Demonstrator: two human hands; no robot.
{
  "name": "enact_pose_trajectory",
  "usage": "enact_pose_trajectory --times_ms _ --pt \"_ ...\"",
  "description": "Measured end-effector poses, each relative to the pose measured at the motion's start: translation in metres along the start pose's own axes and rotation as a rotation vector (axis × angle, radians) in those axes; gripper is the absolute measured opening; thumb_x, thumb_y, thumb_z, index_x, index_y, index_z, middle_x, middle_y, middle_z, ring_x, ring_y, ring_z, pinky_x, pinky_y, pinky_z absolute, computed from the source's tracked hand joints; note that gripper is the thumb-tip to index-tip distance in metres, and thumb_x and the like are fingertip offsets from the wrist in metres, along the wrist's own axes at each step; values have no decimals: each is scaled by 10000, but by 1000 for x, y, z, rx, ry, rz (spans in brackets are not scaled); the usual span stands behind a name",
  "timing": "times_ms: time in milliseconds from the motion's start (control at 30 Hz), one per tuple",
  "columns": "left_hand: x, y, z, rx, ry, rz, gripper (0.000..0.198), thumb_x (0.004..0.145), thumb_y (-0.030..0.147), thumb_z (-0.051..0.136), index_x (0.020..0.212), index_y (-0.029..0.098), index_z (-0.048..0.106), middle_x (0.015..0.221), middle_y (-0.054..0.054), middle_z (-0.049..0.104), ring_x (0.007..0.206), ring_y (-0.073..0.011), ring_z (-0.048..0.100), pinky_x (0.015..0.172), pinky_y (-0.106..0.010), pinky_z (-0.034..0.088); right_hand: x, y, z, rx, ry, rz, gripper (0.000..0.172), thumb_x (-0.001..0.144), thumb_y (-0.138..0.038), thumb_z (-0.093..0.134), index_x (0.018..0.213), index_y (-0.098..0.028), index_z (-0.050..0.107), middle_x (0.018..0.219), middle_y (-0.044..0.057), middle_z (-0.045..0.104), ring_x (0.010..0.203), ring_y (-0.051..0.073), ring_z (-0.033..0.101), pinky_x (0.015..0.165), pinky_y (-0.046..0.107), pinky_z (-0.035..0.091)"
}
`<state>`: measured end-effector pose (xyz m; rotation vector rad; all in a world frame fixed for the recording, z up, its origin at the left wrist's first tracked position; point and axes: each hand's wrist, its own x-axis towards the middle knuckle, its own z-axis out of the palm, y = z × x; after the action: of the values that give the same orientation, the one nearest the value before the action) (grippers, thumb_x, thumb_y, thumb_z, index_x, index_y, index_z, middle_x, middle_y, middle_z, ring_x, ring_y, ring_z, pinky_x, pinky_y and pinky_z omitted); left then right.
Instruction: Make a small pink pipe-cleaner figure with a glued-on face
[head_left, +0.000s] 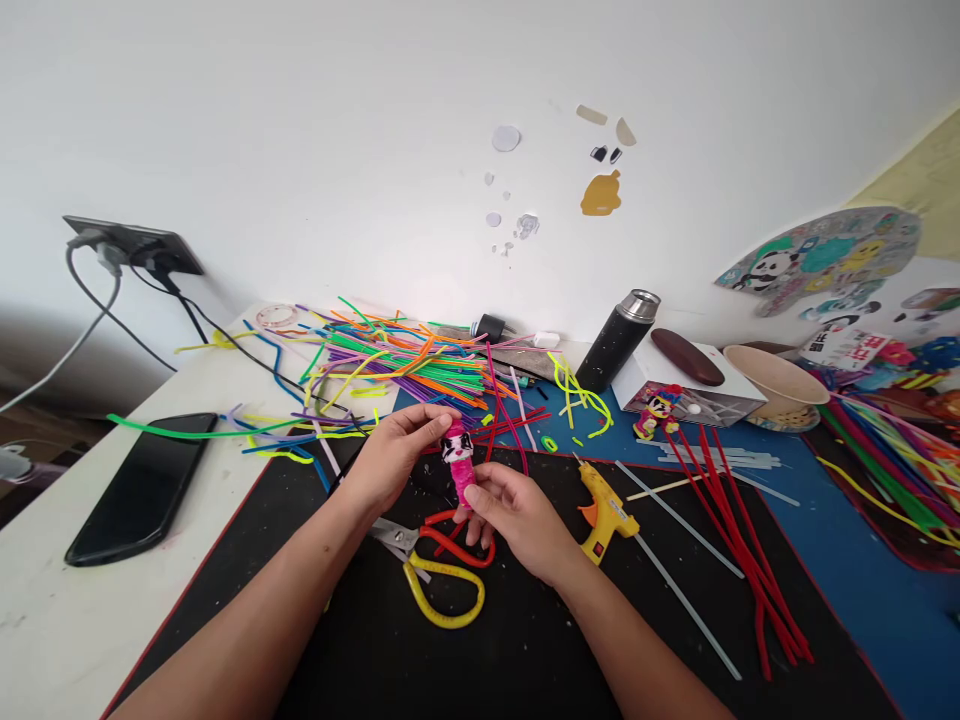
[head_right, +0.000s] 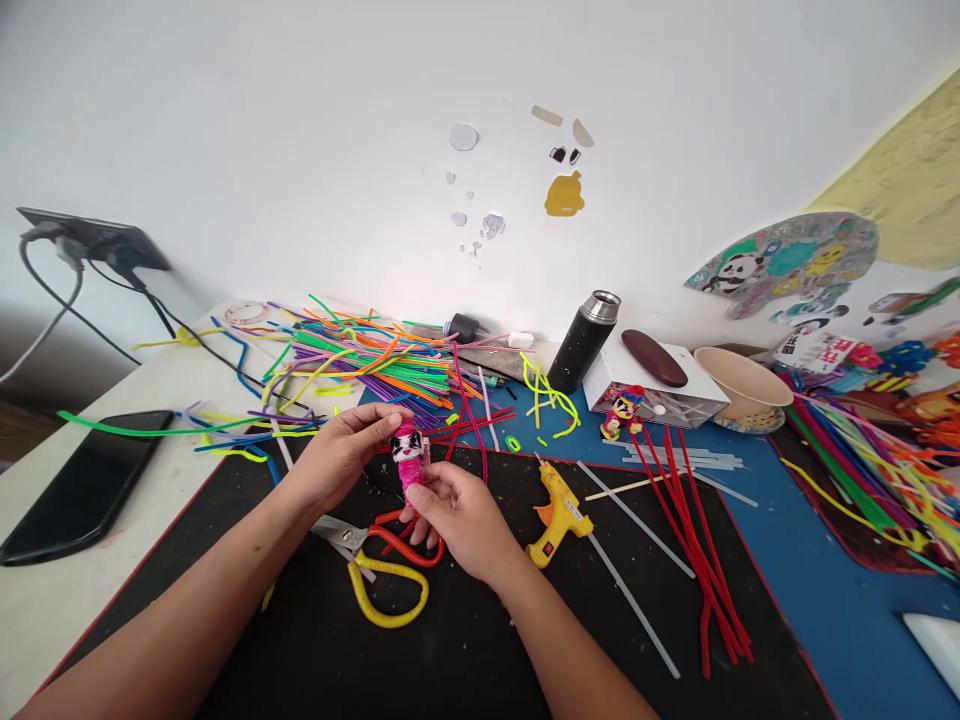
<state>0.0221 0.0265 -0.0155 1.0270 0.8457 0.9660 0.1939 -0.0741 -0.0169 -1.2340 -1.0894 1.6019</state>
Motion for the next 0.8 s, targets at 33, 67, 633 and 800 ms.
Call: enact_pose_trajectory --times_ms 33,67,633,800 --pt "0 1 0 7 4 2 288 756 456 893 893 208 838 978 -60 782 881 -200 635 848 -309 469 1 -2 1 -21 15 -5 531 860 -667 736 1037 -174 650 791 16 718 549 121 620 514 247 454" --pt "-1 2 0 12 5 5 294 756 459 892 894 205 839 997 -66 786 888 -204 638 845 -309 469 1 -3 1 -43 29 -10 520 864 -668 728 1015 -176 654 768 9 710 527 111 587 505 247 437" --pt "0 6 -1 68 -20 22 327 758 493 888 899 201 841 934 -65 780 882 -224 650 847 -322 485 7 -8 5 -66 24 -50 500 868 -658 718 1003 -182 649 753 -3 667 524 105 524 498 256 401" --pt "-1 8 -2 97 -25 22 337 748 510 887 877 203 835 919 -68 778 869 -234 654 841 -333 493 9 -7 7 -67 55 -54 455 867 -626 732 965 -188 656 754 -6 639 596 132 582 511 253 409"
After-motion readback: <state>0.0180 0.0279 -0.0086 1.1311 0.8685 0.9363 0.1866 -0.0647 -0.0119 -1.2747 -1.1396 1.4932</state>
